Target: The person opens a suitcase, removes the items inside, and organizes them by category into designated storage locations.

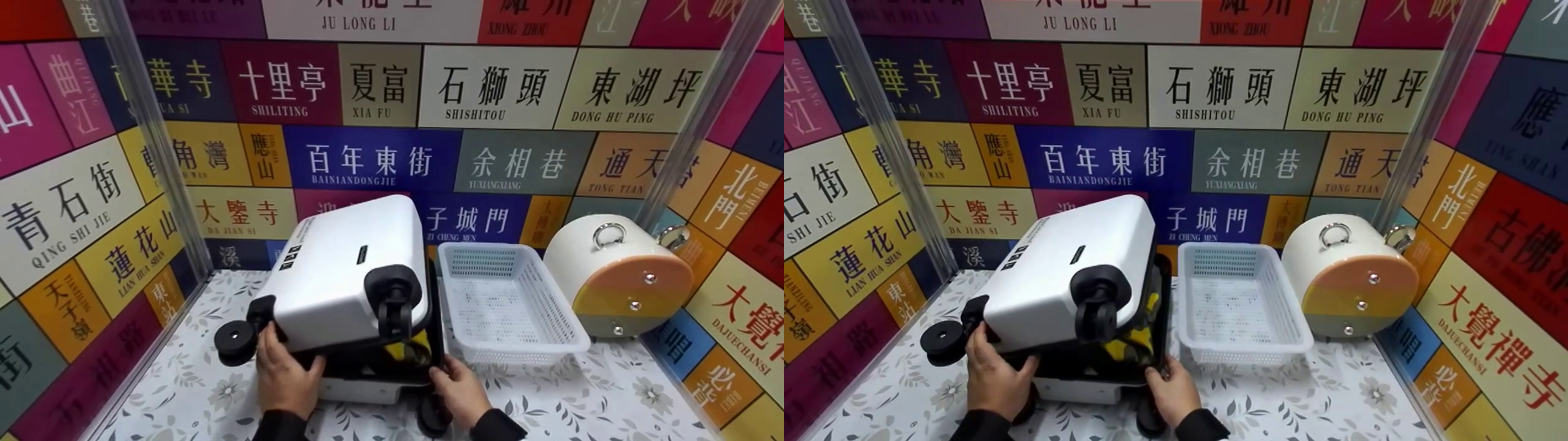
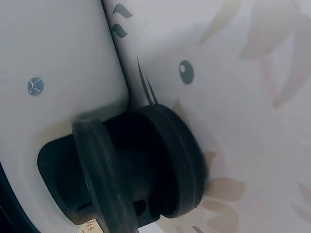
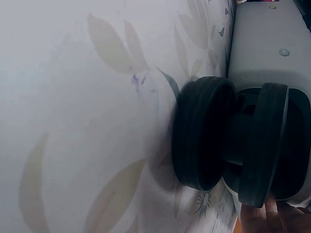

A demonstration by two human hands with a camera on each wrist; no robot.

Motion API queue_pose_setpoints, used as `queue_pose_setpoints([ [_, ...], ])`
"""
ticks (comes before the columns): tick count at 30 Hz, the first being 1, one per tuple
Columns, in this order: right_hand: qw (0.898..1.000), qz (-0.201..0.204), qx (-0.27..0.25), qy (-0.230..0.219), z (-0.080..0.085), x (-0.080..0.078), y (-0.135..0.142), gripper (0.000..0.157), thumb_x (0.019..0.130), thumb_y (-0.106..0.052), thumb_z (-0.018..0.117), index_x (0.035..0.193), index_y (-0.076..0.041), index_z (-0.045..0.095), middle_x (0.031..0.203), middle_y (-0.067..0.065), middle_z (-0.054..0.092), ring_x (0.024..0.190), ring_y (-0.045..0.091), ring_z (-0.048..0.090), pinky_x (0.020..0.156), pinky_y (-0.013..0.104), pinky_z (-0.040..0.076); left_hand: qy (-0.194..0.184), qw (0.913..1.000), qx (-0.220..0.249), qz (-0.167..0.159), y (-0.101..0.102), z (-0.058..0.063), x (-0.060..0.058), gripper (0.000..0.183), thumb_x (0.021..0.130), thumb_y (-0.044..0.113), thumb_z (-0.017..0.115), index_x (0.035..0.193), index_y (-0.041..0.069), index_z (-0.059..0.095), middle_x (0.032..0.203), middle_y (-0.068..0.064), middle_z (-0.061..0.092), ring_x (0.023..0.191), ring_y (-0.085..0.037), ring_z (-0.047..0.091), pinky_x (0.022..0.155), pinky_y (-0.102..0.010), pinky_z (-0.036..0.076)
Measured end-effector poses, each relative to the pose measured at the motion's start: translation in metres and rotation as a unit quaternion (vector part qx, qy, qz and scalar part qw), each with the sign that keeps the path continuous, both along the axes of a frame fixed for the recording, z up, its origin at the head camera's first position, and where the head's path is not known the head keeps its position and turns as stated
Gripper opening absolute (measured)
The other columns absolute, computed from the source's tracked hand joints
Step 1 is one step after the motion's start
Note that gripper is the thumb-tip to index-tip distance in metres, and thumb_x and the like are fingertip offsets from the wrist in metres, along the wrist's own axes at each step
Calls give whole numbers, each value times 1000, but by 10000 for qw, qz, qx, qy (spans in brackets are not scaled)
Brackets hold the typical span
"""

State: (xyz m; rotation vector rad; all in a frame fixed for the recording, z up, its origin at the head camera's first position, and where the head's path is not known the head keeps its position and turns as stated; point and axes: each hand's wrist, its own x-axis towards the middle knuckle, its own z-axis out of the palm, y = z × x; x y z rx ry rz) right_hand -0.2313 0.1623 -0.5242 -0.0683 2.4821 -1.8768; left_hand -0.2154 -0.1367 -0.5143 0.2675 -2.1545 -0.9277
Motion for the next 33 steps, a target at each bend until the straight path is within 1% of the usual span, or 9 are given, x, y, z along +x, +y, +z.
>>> queue_pose_setpoints([
  [3,10000,-16,-21,-43,0,0,0,66,105,-20,60,150,21,36,144,38,56,122,40,68,107,50,55,-65,9999,88,-7,0,2,1,108,76,19,91,159,-5,25,157,-35,35,143,-54,40,117,-66,38],
  [7,10000,-21,-16,-19,0,0,1,65,105,-20,60,150,21,38,143,38,57,121,38,69,105,48,56,-112,9997,205,-29,-1,4,1,109,77,19,90,160,-4,22,159,-34,34,140,-55,43,114,-66,41],
  [11,10000,8,-34,71,-1,-1,0,64,105,-19,60,149,22,38,140,38,60,118,35,70,101,43,59,-83,9995,297,-22,-2,5,2,108,79,19,89,161,-4,22,159,-33,34,135,-56,47,110,-67,44],
  [15,9998,65,-145,97,-1,-1,0,63,105,-16,59,148,24,37,139,39,60,116,33,70,97,37,60,1,9993,366,-5,-4,5,1,106,80,18,89,160,-5,23,158,-34,34,133,-57,48,110,-67,44],
  [22,9998,103,9,192,-2,-1,1,63,104,-17,60,147,24,38,138,39,61,117,33,70,96,35,60,48,9988,490,78,-6,7,1,105,81,18,87,160,-6,23,158,-33,34,131,-57,50,107,-68,45],
  [25,9998,129,-27,167,-2,-1,1,63,104,-17,59,148,23,38,138,37,61,117,32,70,96,33,60,74,9985,529,88,-8,6,0,105,81,17,86,160,-6,22,158,-33,34,129,-57,50,106,-67,46],
  [31,9997,164,-66,175,-1,0,1,62,104,-18,60,148,21,39,138,36,62,118,34,69,99,35,58,68,9981,612,46,-9,7,0,105,82,18,85,162,-6,20,160,-34,32,129,-57,51,105,-67,47],
  [33,9997,169,-61,191,-1,0,1,62,104,-18,60,148,21,40,137,36,63,118,34,69,99,33,57,73,9980,629,44,-10,8,-1,105,82,17,84,162,-7,19,160,-34,31,130,-57,50,106,-67,46],
])
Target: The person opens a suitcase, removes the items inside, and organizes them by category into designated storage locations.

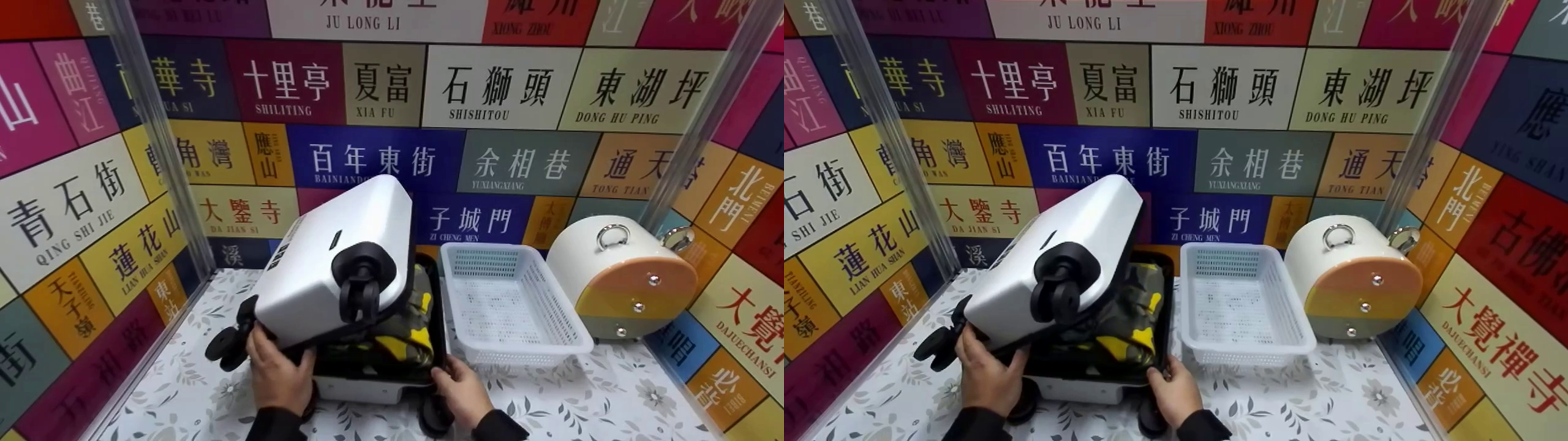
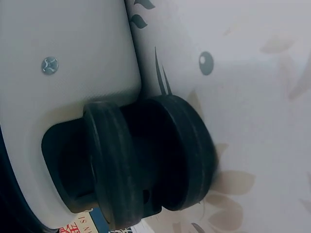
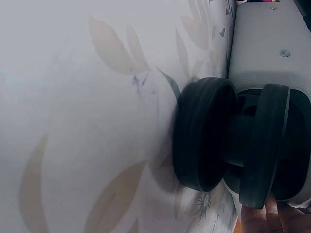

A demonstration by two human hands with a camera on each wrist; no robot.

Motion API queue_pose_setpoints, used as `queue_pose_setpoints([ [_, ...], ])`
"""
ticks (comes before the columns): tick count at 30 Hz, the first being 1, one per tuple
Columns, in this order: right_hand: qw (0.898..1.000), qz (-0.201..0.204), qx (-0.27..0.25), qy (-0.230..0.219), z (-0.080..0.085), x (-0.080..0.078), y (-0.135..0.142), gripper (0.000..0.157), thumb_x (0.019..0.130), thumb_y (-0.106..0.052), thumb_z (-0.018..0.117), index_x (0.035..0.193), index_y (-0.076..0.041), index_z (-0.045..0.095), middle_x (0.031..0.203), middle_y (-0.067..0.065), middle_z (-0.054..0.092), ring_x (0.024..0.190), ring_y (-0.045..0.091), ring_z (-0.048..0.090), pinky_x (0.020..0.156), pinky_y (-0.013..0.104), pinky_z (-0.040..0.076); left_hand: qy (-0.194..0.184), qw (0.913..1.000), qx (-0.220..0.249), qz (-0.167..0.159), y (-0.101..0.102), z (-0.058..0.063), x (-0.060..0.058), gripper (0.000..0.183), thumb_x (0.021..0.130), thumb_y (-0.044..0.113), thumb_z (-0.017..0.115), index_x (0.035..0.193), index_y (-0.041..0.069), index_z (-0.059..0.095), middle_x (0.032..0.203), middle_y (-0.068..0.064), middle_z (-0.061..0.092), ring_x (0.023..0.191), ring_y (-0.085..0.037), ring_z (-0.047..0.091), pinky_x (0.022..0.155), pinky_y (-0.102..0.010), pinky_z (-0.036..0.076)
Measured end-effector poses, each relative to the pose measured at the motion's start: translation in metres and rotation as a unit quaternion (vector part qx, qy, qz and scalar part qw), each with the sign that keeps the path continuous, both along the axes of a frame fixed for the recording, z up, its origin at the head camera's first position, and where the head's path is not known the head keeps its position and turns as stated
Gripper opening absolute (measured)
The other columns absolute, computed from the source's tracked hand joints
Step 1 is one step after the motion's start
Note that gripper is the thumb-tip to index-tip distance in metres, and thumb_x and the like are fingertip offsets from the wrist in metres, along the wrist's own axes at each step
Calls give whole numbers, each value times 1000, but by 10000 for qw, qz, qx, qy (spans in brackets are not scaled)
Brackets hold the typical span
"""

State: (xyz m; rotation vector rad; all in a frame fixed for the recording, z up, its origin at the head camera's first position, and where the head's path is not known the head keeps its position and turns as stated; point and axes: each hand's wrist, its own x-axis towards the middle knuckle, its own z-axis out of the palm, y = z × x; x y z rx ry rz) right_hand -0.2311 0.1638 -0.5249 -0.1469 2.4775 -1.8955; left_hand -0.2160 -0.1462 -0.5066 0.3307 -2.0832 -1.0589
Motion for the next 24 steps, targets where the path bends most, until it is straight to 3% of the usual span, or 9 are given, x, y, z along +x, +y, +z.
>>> queue_pose_setpoints([
  [7,10000,-44,-6,-1,-1,-1,-1,62,104,-17,59,148,22,40,138,36,62,118,34,69,95,27,56,79,10000,-7,57,-2,2,-1,103,82,10,82,161,-8,19,160,-36,30,131,-59,49,106,-69,46],
  [17,9998,-140,138,-51,-2,-3,-1,62,105,-18,57,147,23,39,140,37,60,125,37,65,103,40,56,-63,9999,101,40,-5,2,0,103,86,12,81,164,-4,15,163,-33,29,130,-59,51,103,-70,48],
  [24,9996,-169,231,38,-1,-2,-1,62,104,-19,59,147,22,41,139,36,62,123,36,67,101,38,56,-78,9996,228,123,-9,5,0,100,89,15,78,165,-4,15,163,-34,29,127,-60,53,97,-70,51],
])
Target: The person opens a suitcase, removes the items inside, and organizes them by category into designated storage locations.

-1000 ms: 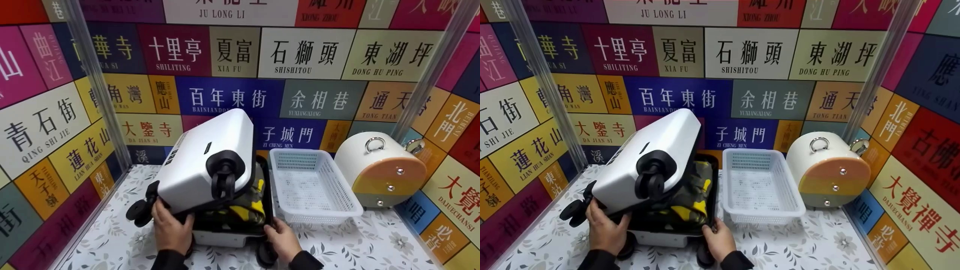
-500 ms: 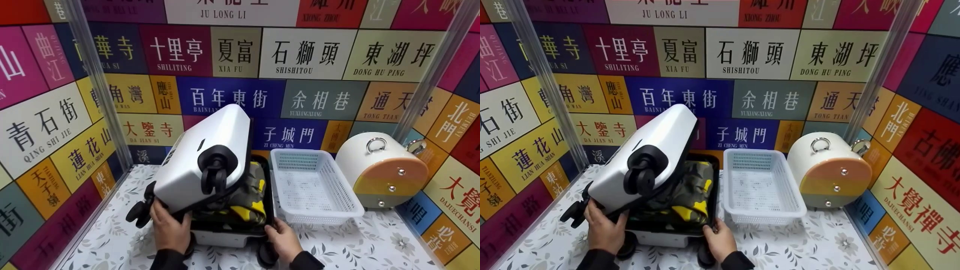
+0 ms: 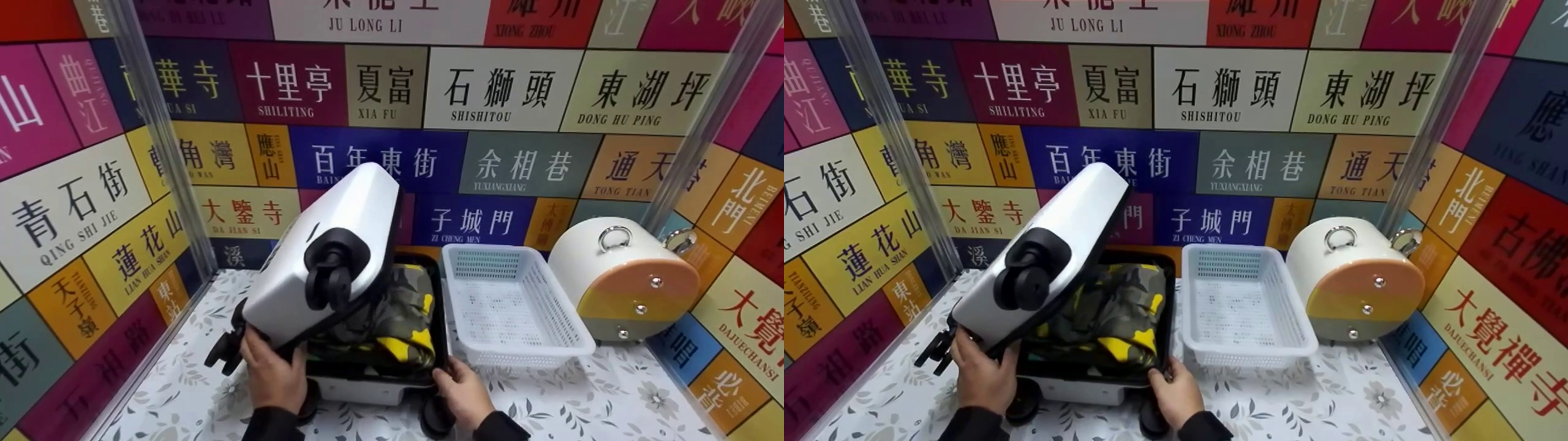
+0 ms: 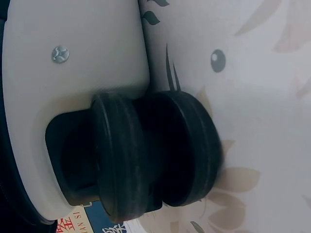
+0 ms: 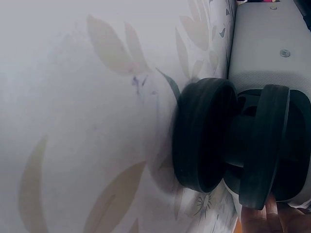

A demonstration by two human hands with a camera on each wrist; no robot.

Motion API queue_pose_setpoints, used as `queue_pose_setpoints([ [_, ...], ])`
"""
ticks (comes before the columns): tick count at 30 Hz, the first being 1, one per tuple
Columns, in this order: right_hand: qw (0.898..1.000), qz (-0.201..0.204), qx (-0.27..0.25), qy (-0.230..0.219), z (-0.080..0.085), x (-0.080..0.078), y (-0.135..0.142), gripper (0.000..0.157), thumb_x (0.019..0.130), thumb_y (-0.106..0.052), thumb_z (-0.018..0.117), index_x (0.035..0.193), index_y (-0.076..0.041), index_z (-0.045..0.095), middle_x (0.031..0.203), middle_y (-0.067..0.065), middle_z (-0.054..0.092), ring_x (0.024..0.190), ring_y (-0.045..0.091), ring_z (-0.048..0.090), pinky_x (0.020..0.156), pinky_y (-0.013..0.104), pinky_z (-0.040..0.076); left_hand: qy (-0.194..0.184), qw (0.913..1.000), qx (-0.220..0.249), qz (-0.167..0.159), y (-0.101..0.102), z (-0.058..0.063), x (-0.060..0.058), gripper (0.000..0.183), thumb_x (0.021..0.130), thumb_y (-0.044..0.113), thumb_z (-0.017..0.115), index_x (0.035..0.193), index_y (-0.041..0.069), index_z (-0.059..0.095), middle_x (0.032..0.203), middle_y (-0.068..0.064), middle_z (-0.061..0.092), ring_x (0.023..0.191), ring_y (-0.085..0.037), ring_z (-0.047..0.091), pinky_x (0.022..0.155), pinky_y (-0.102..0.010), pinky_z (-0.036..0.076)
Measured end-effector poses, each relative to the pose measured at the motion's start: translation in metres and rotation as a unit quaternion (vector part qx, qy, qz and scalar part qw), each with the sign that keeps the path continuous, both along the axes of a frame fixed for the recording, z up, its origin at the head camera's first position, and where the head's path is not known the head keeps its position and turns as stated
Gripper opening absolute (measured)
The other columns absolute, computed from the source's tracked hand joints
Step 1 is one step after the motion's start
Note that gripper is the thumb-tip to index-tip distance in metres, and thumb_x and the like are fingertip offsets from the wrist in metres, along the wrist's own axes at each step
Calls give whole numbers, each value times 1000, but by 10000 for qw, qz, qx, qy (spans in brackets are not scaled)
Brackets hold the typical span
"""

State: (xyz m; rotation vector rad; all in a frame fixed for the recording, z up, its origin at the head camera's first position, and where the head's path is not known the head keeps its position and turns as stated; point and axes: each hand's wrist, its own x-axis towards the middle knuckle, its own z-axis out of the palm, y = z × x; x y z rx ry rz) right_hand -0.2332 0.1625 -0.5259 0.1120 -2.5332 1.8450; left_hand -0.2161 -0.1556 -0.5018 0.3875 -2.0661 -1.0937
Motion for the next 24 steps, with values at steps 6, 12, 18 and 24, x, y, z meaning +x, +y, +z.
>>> queue_pose_setpoints([
  [6,10000,12,-31,39,1,1,-1,62,103,-19,60,147,22,42,141,36,60,128,39,64,106,39,55,26,9999,123,3,-5,1,0,98,92,22,76,164,-5,16,161,-34,31,127,-59,53,99,-68,50],
  [12,10000,13,-46,71,0,2,-1,60,103,-18,61,147,20,45,139,34,63,125,38,66,102,35,53,-26,9996,278,-21,-9,1,1,96,94,27,72,165,-3,14,161,-34,31,126,-58,53,99,-69,49],
  [18,10000,17,25,62,1,2,-1,59,104,-19,61,147,17,46,138,32,65,122,35,67,101,35,53,101,9997,163,146,-11,2,1,92,98,23,71,164,-7,15,156,-40,32,128,-59,51,100,-70,48],
  [24,10000,21,8,42,1,2,-1,58,104,-20,60,147,17,47,136,31,66,119,32,68,99,32,53,-617,9967,524,36,-15,8,1,93,104,28,62,167,-3,2,165,-37,21,125,-60,54,101,-68,48],
])
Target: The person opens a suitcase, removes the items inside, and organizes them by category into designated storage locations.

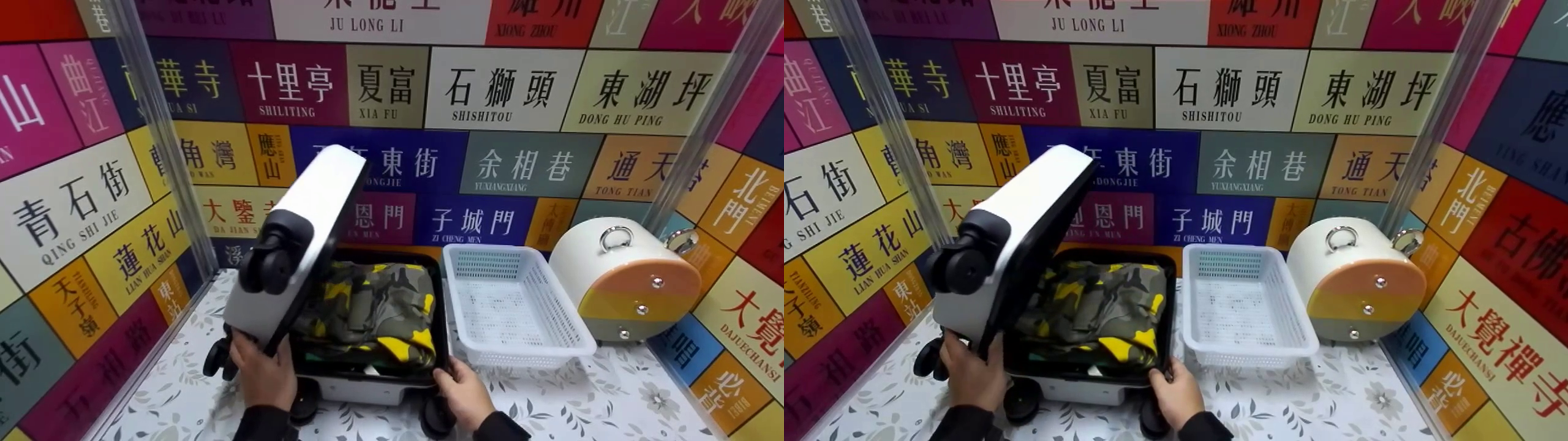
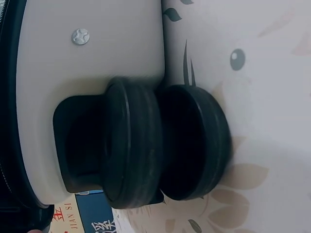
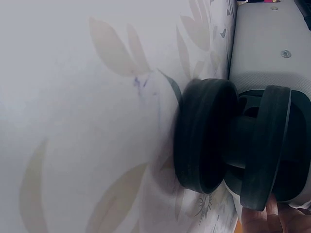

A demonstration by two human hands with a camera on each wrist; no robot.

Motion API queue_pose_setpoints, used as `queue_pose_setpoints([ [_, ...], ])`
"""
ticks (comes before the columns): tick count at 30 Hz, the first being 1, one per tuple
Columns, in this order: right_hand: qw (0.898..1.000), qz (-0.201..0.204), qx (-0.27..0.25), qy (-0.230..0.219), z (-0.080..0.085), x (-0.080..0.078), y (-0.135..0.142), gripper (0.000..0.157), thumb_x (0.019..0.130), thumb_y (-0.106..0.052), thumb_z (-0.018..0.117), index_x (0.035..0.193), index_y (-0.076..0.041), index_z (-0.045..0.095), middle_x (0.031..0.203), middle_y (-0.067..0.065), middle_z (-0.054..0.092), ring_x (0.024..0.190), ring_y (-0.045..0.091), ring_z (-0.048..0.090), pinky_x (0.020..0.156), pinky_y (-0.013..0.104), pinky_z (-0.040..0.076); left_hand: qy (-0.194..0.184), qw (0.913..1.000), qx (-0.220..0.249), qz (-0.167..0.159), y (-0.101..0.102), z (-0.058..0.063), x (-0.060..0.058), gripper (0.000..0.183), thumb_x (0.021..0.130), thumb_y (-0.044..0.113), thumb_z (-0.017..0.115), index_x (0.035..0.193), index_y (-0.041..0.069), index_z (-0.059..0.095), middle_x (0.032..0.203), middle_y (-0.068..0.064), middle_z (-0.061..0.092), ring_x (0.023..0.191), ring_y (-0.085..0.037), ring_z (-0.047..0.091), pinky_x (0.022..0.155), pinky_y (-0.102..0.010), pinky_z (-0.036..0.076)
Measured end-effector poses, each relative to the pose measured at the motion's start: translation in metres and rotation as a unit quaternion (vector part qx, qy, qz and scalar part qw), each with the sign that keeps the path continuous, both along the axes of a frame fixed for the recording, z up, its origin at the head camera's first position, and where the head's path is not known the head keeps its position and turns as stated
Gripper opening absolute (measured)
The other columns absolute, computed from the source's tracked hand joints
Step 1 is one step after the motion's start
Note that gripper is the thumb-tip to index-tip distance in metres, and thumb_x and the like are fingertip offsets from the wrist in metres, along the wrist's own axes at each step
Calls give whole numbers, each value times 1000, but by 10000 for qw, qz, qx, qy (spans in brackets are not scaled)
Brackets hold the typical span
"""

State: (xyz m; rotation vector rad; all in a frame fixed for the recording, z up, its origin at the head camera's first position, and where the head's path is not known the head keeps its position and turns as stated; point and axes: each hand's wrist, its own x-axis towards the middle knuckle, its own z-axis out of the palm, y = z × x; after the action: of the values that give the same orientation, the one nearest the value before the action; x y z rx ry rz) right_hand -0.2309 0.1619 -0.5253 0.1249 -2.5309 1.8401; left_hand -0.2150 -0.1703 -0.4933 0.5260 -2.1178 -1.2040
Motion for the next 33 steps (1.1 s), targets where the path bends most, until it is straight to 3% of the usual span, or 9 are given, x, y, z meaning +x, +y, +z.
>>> queue_pose_setpoints([
  [3,10000,8,-45,-36,0,0,0,58,105,-20,60,147,18,46,136,31,66,118,31,69,98,30,53,-199,9998,24,24,-2,2,1,92,105,30,60,167,-3,-1,166,-36,21,119,-59,58,95,-67,51],
  [5,9999,35,-91,-54,0,0,0,59,105,-20,59,148,18,45,137,32,65,120,31,68,98,29,53,-89,9999,1,71,-2,1,1,91,104,28,61,167,-3,1,164,-36,23,118,-59,59,93,-67,51],
  [13,9999,46,-123,-10,1,0,-1,60,105,-18,60,148,20,42,140,35,61,127,37,64,107,39,53,976,9948,-176,224,-2,-9,-1,84,100,8,64,164,-10,12,154,-43,32,138,-55,42,110,-65,42],
  [19,9999,-25,-98,-54,1,0,-2,58,105,-19,60,147,19,45,139,33,64,126,36,65,106,38,52,644,9973,173,305,-9,-6,-2,83,100,7,59,164,-10,9,158,-42,30,144,-55,38,118,-63,36],
  [25,9998,-11,-159,-122,-2,-2,-2,57,107,-18,58,148,19,43,139,33,63,128,36,65,110,46,52,1021,9930,139,580,-12,-11,-5,75,95,2,59,157,-20,21,150,-47,35,137,-60,42,116,-65,38],
  [33,9998,13,-199,-82,-3,-3,-1,58,107,-18,58,148,20,42,140,35,62,129,37,63,110,49,53,678,9933,591,726,-19,-11,-7,77,95,2,57,159,-16,18,144,-46,40,129,-61,48,113,-68,39],
])
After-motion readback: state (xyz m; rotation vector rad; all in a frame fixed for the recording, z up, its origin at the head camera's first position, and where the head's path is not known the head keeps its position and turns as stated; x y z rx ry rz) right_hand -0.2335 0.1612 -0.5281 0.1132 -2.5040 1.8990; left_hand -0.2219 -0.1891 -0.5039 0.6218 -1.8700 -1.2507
